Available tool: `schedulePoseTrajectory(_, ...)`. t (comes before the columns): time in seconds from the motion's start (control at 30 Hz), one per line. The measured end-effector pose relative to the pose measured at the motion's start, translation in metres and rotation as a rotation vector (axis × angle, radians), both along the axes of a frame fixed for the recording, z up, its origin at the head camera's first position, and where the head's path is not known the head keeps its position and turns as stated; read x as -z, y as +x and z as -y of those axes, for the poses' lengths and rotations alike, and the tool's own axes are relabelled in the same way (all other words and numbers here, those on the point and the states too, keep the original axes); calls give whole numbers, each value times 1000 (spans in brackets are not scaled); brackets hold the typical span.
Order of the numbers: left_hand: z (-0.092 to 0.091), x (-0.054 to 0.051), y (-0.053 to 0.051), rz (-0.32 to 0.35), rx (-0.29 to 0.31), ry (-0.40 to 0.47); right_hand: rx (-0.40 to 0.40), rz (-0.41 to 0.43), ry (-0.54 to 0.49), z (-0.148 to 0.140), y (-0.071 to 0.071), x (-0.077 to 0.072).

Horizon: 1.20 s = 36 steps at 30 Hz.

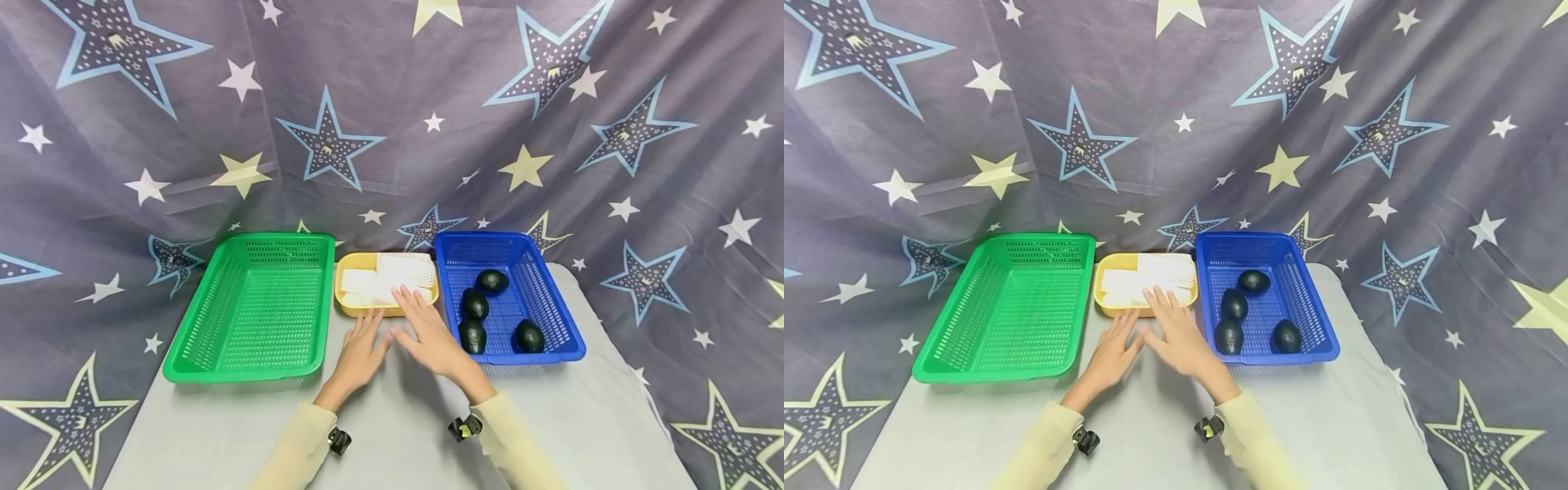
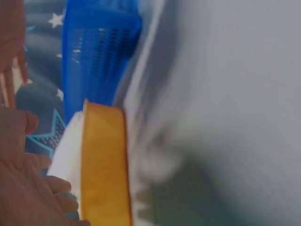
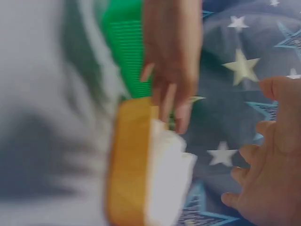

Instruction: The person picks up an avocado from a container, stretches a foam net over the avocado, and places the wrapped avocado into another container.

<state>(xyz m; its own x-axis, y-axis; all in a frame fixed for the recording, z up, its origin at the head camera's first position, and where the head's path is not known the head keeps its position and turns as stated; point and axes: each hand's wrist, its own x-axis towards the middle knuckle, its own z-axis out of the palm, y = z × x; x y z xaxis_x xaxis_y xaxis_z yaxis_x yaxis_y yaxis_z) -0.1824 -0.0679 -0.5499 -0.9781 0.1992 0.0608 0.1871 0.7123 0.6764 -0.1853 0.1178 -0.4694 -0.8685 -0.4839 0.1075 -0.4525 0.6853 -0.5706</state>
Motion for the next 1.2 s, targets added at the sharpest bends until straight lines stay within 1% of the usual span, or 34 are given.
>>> schedulePoseTrajectory(0.1, -7, -10, -4, 21, 9, 69, -27, -20, -20, -7, -6, -27)
schedulePoseTrajectory(0.2, -14, -20, -8, 71, 20, 145, -47, -44, -34, -16, -15, -51)
schedulePoseTrajectory(0.33, -25, -34, -14, 204, 19, 263, -64, -76, -30, -30, -27, -74)
schedulePoseTrajectory(0.43, -34, -43, -19, 311, 7, 386, -68, -82, -21, -42, -37, -89)
schedulePoseTrajectory(0.53, -43, -49, -23, 398, -2, 512, -56, -80, 0, -54, -47, -100)
schedulePoseTrajectory(0.6, -48, -52, -27, 445, -10, 584, -44, -69, 12, -62, -54, -106)
schedulePoseTrajectory(0.77, -59, -55, -35, 558, -48, 691, -23, -27, 21, -81, -75, -112)
schedulePoseTrajectory(0.87, -64, -56, -39, 630, -65, 750, -18, -16, 33, -91, -88, -110)
schedulePoseTrajectory(0.93, -67, -58, -42, 663, -72, 783, -17, -13, 53, -97, -96, -108)
schedulePoseTrajectory(1.0, -69, -59, -43, 678, -72, 802, -12, -6, 84, -104, -104, -104)
schedulePoseTrajectory(1.2, -83, -62, -45, 678, -95, 839, 23, 21, 173, -122, -121, -94)
